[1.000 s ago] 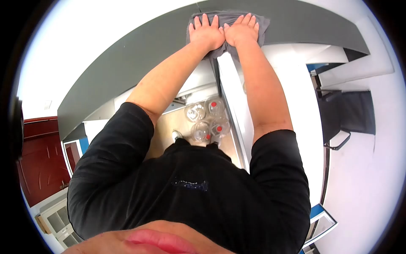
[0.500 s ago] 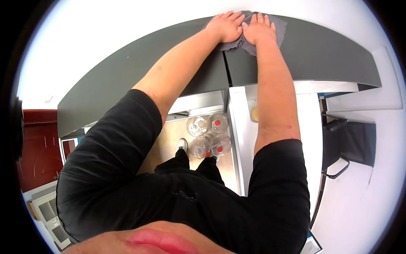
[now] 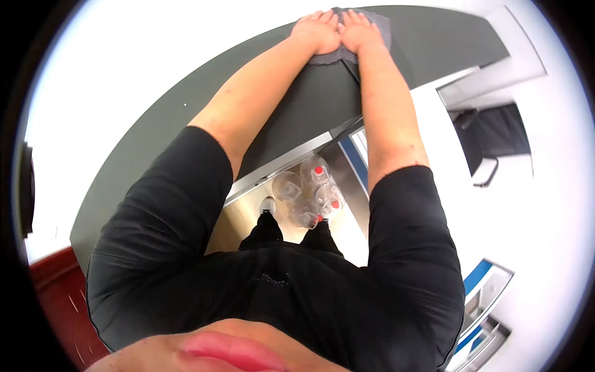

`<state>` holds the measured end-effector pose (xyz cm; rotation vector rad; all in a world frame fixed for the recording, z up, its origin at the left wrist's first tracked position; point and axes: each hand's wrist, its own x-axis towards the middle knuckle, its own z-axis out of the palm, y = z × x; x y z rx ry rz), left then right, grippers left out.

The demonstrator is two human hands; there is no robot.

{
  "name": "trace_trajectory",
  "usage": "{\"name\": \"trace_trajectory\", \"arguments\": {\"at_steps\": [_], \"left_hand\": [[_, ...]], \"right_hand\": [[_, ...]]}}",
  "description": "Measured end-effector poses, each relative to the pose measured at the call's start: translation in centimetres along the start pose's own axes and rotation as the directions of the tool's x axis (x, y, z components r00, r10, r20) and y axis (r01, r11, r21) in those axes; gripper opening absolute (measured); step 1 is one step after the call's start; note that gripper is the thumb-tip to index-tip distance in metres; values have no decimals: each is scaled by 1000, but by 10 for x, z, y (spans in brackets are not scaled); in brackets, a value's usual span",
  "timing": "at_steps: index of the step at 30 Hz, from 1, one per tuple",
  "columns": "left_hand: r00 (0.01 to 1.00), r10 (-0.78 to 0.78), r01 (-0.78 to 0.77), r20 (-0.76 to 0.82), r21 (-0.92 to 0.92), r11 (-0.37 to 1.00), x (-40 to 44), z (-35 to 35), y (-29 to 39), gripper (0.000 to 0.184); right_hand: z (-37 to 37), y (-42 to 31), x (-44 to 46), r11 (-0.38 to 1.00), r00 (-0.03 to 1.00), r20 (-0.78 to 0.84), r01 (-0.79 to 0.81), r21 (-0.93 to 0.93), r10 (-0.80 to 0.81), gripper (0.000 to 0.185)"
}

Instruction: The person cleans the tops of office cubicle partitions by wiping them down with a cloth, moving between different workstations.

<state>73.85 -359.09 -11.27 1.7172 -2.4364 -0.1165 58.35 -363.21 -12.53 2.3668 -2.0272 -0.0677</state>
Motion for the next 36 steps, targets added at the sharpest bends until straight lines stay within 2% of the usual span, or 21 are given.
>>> {"name": "trace_trajectory", "arguments": {"at_steps": [2,9,11,13,15,17,19,21,23,25,27,28,29,31,32,33,34,35,36], "left_hand": [[1000,16,-16,3,-18,1000,-25,-9,-16,68],[999,-38,40,-35,42,998,-123,-27,-87,68],[989,64,-50,-135,102,994,-154,-18,-112,66],[964,206,-181,-171,151,972,-196,-17,-134,61],[947,241,-219,-211,122,968,-252,-27,-132,55],[915,324,-319,-239,63,946,-301,-43,-121,46],[918,342,-353,-203,-20,936,-335,-62,-95,37],[866,461,-488,-193,-121,865,-339,-54,-74,36],[862,508,-480,12,-310,821,-357,-69,-17,44],[797,583,-554,157,-191,810,-378,-64,52,53],[660,689,-660,299,-208,722,-404,-34,121,54],[539,780,-724,319,-298,622,-422,-15,158,45],[464,802,-744,375,-325,583,-446,13,201,34],[233,849,-846,475,-332,417,-492,53,284,33],[144,819,-905,556,-260,336,-522,69,333,33],[115,756,-912,645,-234,338,-553,78,380,30],[21,710,-935,704,-237,263,-581,94,423,26],[-47,715,-947,697,-260,191,-614,110,466,26],[-191,693,-938,695,-337,79,-653,127,515,24]], "right_hand": [[-1,-26,-13,999,999,-2,-36,1,36,63],[-22,-144,-77,997,997,-29,70,28,-69,64],[-21,-170,-104,992,988,-114,112,58,-105,62],[-20,-194,-142,977,959,-240,181,112,-150,57],[0,-203,-177,926,884,-393,339,167,-253,46],[-30,-208,-244,902,905,-332,354,247,-264,33],[-18,-208,-296,870,895,-423,314,379,-139,25],[1,-196,-356,870,825,-547,369,328,-143,24],[37,-172,-424,837,865,-500,305,454,-44,25],[62,-130,-503,852,894,-448,240,465,-8,24],[71,-84,-604,819,951,-279,51,572,136,26],[85,-66,-657,823,958,-186,-78,563,218,29],[105,-45,-713,817,948,-105,-198,542,299,31],[150,-15,-820,789,944,60,-305,534,324,32],[154,-1,-881,738,916,196,-398,544,350,31],[160,3,-942,669,868,333,-497,552,370,31],[161,2,-1003,558,810,393,-586,587,436,33],[163,-1,-1066,442,749,452,-656,612,485,36],[181,-5,-1136,309,673,482,-710,633,561,39]]}}
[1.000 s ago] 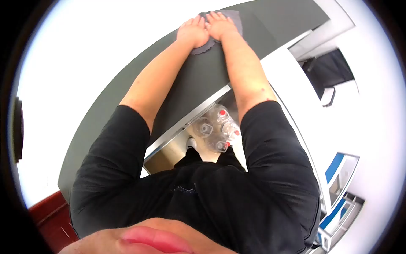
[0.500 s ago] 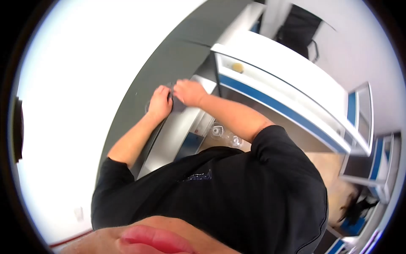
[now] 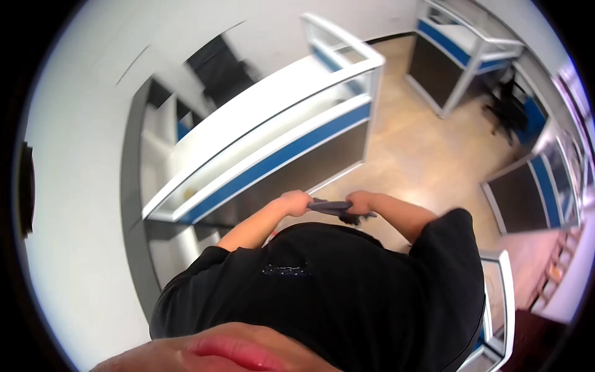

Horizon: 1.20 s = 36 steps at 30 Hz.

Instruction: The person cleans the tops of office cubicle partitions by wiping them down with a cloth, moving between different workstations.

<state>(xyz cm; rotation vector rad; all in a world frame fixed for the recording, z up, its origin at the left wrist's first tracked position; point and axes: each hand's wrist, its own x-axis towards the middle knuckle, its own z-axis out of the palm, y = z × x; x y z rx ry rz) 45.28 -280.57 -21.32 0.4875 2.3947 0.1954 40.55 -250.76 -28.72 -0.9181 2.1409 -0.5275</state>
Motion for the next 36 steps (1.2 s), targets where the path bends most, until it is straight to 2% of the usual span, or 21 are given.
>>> {"name": "trace_trajectory", "arguments": {"at_steps": [2,5,9,10,11,12,13,14,15,16,19,22,24,25,27,28,31,32,33,34,36], "left_hand": [[980,192,-194,55,40,980,77,-23,52,22],[897,422,-439,136,142,887,154,-36,140,22],[815,519,-563,257,143,814,213,-51,206,22],[765,498,-627,407,298,720,239,-38,222,21],[700,457,-700,549,401,591,256,-21,236,20],[634,438,-766,637,444,464,271,-16,256,18],[604,515,-796,609,427,429,290,-25,291,18],[650,421,-752,633,457,474,306,-36,315,19],[691,329,-704,644,495,510,330,-49,341,23],[709,500,-705,498,531,471,349,-46,350,29],[739,481,-673,472,510,536,403,-48,380,34],[670,485,-743,562,509,436,457,-96,384,32],[524,482,-842,703,343,416,497,-131,405,27],[459,575,-888,677,329,321,520,-140,408,34],[405,712,-914,573,252,318,556,-166,420,40],[391,714,-920,581,248,303,566,-183,432,40],[379,724,-924,576,197,328,599,-225,467,48],[301,769,-950,564,104,296,612,-237,477,48],[227,808,-965,544,15,261,628,-251,487,49],[226,795,-966,563,23,258,638,-264,492,49],[103,836,-985,538,-64,163,655,-290,509,49]], "right_hand": [[-3,53,-81,933,966,-44,-232,276,254,48],[-3,76,-196,682,855,-88,-341,647,511,52],[47,106,-239,625,749,-242,-281,728,617,50],[56,122,-233,350,675,-169,-140,926,718,49],[73,138,-231,30,607,-35,19,999,794,48],[110,165,-214,433,606,-248,-179,883,756,45],[87,187,-203,677,682,-299,-390,624,668,36],[63,209,-192,822,746,-345,-509,256,570,29],[65,224,-194,741,724,-178,-616,267,666,39],[40,222,-187,459,497,-20,-785,417,868,51],[31,246,-215,337,261,-213,-709,619,941,62],[-16,260,-240,241,204,-138,-666,706,969,62],[-29,275,-262,141,140,-70,-598,789,988,53],[-38,282,-270,77,120,-10,-564,822,993,47],[-57,301,-284,147,99,-111,-527,837,989,35],[-73,305,-280,83,-19,-108,-514,854,994,32],[-107,359,-275,105,-151,-177,-392,914,973,32],[-97,389,-273,208,-183,-302,-406,890,936,31],[-117,402,-273,207,-191,-298,-386,899,935,31],[-140,403,-272,197,-244,-332,-449,872,911,30],[-184,412,-277,156,-297,-361,-542,826,884,25]]}}
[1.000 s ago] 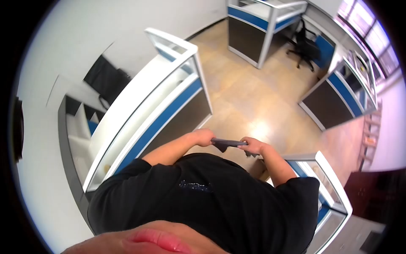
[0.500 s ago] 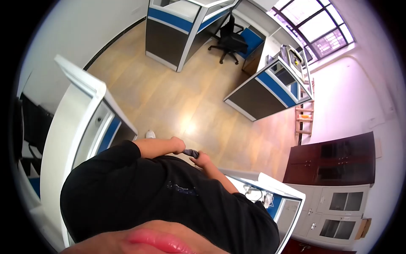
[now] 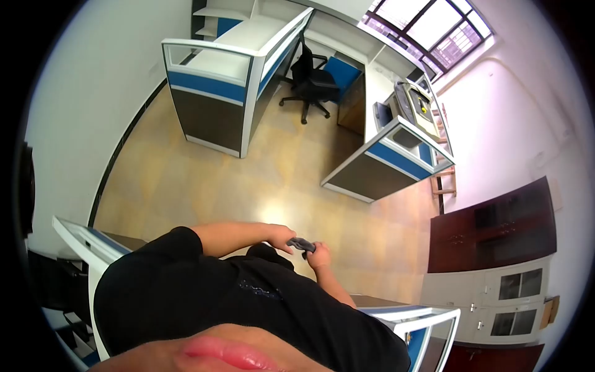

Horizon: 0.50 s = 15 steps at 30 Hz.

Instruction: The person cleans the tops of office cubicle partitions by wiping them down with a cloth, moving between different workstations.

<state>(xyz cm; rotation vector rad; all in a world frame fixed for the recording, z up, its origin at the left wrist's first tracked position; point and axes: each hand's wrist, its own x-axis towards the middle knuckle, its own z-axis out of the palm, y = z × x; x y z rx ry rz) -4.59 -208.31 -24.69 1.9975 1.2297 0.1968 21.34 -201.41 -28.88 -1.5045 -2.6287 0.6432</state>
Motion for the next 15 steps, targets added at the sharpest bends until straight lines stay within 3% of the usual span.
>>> {"name": "trace_trajectory", "arguments": {"at_steps": [1,3,4,5,7,8,9,10,11,12,13,15], "left_hand": [[1000,-11,11,5,0,1000,1,-17,-11,49],[991,-119,112,-63,-112,987,-1,-46,-34,47],[986,-161,157,-31,-101,982,-3,-66,-47,46],[979,-159,150,-131,-71,986,-4,-69,-73,42],[938,-31,133,-345,277,952,-35,-116,-116,35],[938,-58,164,-343,290,943,-52,-133,-131,35],[898,-95,200,-429,208,957,-78,-153,-135,31],[850,-130,219,-510,117,969,-104,-166,-135,28],[840,-156,252,-519,119,960,-130,-182,-141,28],[811,-232,271,-536,-8,963,-154,-196,-144,26],[783,-311,292,-540,-123,949,-167,-225,-152,25],[718,-406,334,-566,-232,914,-205,-228,-152,24]], "right_hand": [[-1,-9,27,1000,1000,6,4,10,-4,25],[3,-19,77,980,949,245,-197,-24,197,23],[16,-16,103,990,971,201,-114,-80,128,22],[30,-18,131,995,991,130,-3,-98,16,26],[34,-57,196,993,979,201,63,-104,-41,30],[36,-75,205,992,937,346,94,-90,-58,38],[30,-107,224,991,932,351,121,-58,-94,38],[22,-138,239,922,863,344,387,19,-370,44],[18,-172,265,770,717,312,632,84,-623,50],[25,-206,287,686,589,355,650,326,-726,65],[19,-244,319,532,456,277,675,511,-846,68],[1,-325,321,391,312,247,582,713,-917,66]]}}
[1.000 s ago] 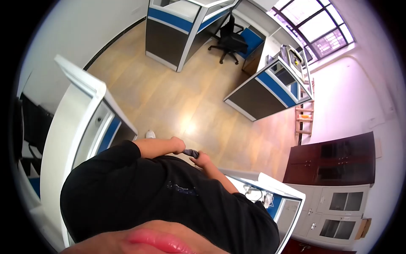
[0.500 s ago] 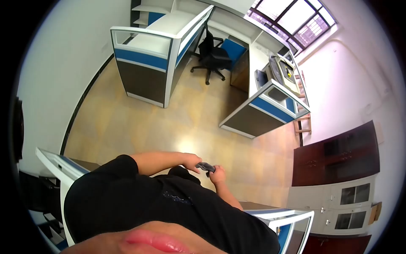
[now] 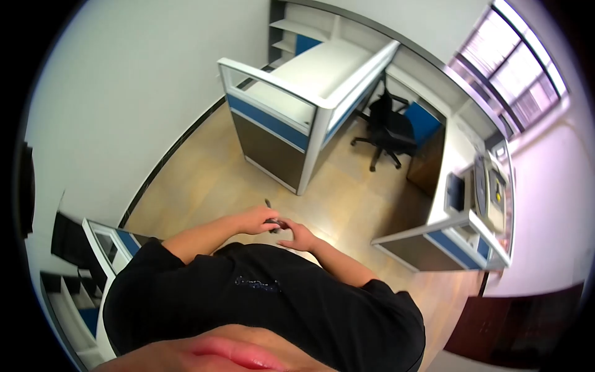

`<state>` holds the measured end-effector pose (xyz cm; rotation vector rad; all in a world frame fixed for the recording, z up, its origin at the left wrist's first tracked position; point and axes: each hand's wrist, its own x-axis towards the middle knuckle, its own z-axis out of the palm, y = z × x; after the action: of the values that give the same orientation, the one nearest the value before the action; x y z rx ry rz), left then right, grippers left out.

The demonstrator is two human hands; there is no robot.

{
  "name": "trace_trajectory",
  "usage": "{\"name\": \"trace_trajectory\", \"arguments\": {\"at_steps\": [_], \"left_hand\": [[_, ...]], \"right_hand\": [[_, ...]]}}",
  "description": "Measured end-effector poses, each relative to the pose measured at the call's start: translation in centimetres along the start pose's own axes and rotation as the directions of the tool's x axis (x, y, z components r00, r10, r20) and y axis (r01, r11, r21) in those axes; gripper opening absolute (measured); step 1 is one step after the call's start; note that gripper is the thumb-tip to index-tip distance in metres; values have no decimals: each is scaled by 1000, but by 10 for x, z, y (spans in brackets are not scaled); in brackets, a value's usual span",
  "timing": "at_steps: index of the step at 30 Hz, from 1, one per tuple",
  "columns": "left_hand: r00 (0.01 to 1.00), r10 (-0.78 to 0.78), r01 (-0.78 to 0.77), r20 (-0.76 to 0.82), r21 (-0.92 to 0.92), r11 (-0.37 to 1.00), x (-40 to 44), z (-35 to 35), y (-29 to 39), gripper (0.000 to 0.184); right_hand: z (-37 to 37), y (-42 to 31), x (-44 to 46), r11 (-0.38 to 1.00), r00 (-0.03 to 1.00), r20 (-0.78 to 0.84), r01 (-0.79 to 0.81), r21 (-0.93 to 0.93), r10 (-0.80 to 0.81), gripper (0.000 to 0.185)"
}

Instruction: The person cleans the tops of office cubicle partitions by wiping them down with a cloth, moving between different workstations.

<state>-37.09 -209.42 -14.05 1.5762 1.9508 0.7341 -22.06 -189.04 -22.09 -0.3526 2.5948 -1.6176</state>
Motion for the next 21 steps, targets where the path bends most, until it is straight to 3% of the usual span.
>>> {"name": "trace_trajectory", "arguments": {"at_steps": [1,2,3,5,6,7,8,12,14,15,16,19,21], "left_hand": [[989,-73,76,-128,19,997,-5,-13,-9,24],[957,-144,154,-253,18,988,-17,-22,-16,25],[946,-171,176,-275,-7,984,-30,-34,-22,25],[801,-283,349,-527,28,937,-61,-58,-41,26],[780,-306,366,-545,1,931,-78,-65,-57,26],[739,-314,367,-597,-34,930,-96,-75,-77,26],[692,-325,366,-644,-75,928,-115,-82,-93,25],[606,-444,461,-660,-164,872,-184,-119,-160,26],[563,-561,488,-607,-304,818,-215,-138,-196,29],[550,-587,447,-594,-384,808,-226,-137,-228,32],[544,-588,458,-598,-375,806,-240,-148,-246,32],[607,-537,490,-586,-257,833,-261,-199,-273,34],[622,-546,470,-561,-290,834,-277,-218,-310,32]], "right_hand": [[-10,-13,40,996,997,34,74,49,-75,66],[-17,-27,78,1000,983,183,-15,14,12,60],[-21,-36,116,995,942,319,-94,-39,102,54],[-14,-45,182,983,935,336,157,-93,-117,33],[-7,-51,215,983,921,372,161,-93,-116,33],[1,-55,253,913,886,276,404,-62,-374,27],[12,-61,280,785,779,174,618,-46,-603,22],[64,-48,378,855,763,399,502,131,-509,24],[90,-41,416,949,886,392,304,-85,-249,25],[105,-23,439,890,863,339,438,-131,-375,26],[118,-19,462,886,858,335,448,-121,-389,26],[137,-11,516,938,889,395,312,-151,-232,26],[154,2,558,894,876,414,372,-252,-248,22]]}}
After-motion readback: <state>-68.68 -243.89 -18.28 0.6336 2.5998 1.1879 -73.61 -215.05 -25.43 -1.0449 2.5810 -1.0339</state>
